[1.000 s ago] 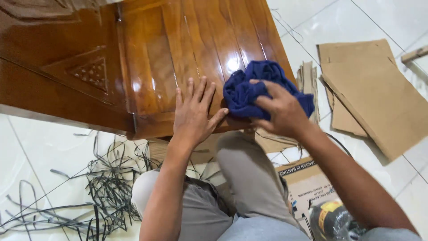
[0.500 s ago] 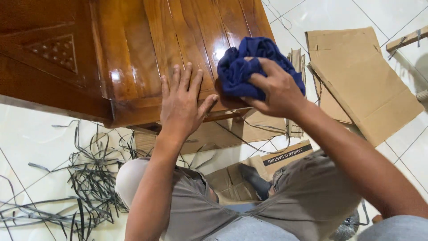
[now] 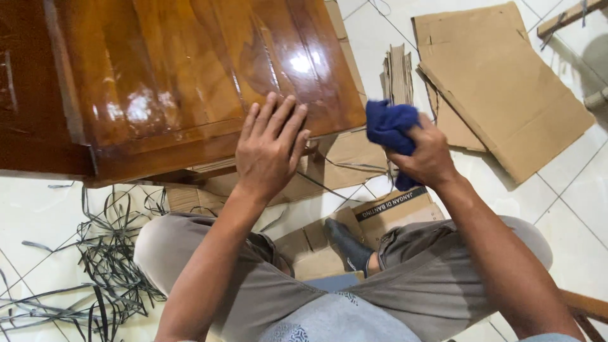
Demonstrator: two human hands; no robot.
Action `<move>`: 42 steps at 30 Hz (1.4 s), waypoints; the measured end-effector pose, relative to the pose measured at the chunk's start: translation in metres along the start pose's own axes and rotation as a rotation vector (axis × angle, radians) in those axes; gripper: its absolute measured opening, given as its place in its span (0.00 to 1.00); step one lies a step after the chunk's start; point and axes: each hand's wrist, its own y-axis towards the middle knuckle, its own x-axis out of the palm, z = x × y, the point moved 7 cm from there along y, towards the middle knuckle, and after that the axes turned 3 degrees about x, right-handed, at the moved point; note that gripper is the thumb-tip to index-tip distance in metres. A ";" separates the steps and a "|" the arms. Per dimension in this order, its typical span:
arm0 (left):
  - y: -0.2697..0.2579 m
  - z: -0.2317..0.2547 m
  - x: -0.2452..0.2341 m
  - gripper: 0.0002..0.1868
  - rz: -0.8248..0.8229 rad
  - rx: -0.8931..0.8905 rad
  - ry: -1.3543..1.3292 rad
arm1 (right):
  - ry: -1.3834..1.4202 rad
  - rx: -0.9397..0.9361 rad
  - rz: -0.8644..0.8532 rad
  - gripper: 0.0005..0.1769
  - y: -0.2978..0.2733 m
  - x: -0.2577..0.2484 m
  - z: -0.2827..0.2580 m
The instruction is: Wiping a wooden chair and wrapping its legs with cardboard and plastic strips for protection
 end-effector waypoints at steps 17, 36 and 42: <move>-0.009 0.003 -0.020 0.20 0.104 0.104 -0.002 | -0.338 0.179 -1.280 0.40 -0.137 0.243 0.104; -0.034 -0.063 -0.022 0.37 0.179 0.080 0.260 | 0.116 0.063 -0.110 0.19 0.052 0.088 -0.073; -0.028 -0.113 -0.005 0.36 0.193 0.143 0.254 | 0.197 0.093 -0.049 0.19 0.082 0.128 -0.060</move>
